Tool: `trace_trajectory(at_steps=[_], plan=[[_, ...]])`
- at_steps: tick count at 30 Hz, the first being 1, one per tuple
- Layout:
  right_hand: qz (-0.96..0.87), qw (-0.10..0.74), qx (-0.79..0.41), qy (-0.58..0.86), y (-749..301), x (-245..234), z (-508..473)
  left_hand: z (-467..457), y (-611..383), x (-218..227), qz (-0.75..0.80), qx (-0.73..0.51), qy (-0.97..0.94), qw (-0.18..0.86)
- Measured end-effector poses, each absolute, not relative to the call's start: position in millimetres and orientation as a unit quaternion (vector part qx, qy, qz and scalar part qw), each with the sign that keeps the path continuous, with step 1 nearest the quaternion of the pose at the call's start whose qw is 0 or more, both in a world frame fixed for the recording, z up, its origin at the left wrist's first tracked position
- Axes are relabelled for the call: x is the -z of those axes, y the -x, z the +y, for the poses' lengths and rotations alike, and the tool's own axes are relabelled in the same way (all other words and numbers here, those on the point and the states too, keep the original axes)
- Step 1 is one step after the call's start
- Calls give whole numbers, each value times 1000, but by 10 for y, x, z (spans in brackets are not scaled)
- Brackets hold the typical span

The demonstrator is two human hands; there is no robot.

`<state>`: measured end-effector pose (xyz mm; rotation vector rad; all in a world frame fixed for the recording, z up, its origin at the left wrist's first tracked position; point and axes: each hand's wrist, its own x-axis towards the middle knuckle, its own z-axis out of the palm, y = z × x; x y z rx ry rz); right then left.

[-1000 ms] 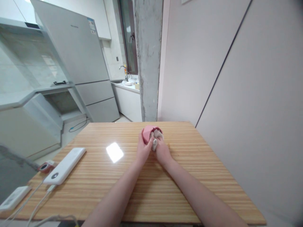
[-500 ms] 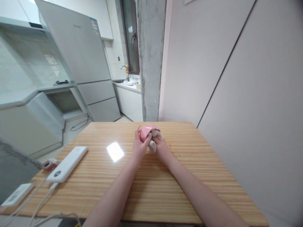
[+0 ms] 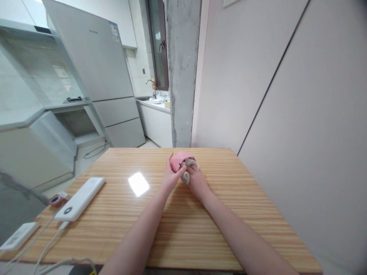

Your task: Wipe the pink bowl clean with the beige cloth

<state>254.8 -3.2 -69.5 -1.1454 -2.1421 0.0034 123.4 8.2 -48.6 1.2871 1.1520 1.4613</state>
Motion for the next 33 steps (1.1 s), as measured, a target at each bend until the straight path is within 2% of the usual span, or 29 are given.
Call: trace_trajectory(at_steps=[3,6,10,14,17,21,24,28,31,33], plan=[[-826,364,-21,431,-2522,699,-50,75,-1243,512,459,-597,-530,390],[-860,329,-13,390,-2524,697,-24,81,-1089,433,501,-565,-552,354],[-865,320,0,386,-2578,716,23,77,-973,348,465,-513,-618,372],[-818,385,-57,424,-2593,737,-9,29,-1195,445,416,-582,-564,412],[-790,435,-107,418,-2575,738,-42,-21,-1332,518,448,-604,-536,384],[-827,381,-106,399,-2583,709,-16,-16,-1197,473,463,-581,-591,315],[-859,339,-62,378,-2607,669,16,30,-1071,433,457,-569,-612,305],[-836,352,-62,415,-2599,646,-12,35,-1195,506,472,-585,-550,363],[-816,376,-86,431,-2565,661,-50,13,-1338,580,497,-594,-522,357],[-826,358,-88,427,-2555,676,-50,16,-1345,589,505,-593,-522,348]])
